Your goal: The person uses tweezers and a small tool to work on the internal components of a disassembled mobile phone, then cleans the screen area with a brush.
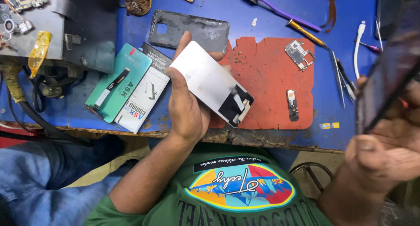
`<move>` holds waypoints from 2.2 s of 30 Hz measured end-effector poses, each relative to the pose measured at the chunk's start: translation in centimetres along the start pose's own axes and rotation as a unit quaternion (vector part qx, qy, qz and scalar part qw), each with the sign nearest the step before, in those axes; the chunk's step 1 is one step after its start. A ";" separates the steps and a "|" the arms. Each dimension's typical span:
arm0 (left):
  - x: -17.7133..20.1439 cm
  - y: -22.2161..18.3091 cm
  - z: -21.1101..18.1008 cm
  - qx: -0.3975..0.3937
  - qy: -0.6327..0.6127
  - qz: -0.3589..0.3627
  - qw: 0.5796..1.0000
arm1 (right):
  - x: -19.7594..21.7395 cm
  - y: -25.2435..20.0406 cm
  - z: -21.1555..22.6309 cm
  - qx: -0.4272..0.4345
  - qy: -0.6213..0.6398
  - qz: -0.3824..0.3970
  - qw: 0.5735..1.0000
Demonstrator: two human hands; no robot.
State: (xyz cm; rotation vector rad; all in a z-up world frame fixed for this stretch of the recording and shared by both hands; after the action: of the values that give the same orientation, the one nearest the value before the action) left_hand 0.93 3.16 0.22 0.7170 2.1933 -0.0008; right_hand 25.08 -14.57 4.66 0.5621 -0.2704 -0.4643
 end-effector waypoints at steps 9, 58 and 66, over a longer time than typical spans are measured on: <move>-2.7 8.1 6.6 0.018 0.137 -0.008 0.990 | 5.0 -2.3 -1.1 -0.039 0.097 -0.059 0.993; 2.0 -3.2 -2.0 0.105 0.157 0.128 0.974 | -5.5 1.0 -1.1 -0.098 -0.454 0.166 0.870; 1.6 -4.0 -1.8 0.117 0.141 0.100 0.978 | -4.4 2.2 -2.2 -0.084 -0.513 0.126 0.845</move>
State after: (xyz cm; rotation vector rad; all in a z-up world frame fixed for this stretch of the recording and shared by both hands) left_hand -3.15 1.01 -0.59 1.1271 2.4047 -0.0578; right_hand 22.86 -9.75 3.59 0.0456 -1.3064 -0.4905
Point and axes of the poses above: each hand's wrist, its own y-axis towards the middle knuckle, its own x-axis out of the back of the hand, z = x × y, the point moved 2 cm from there along y, towards the middle knuckle, and after that the axes turned 8 degrees about z, right-handed, at the moved point
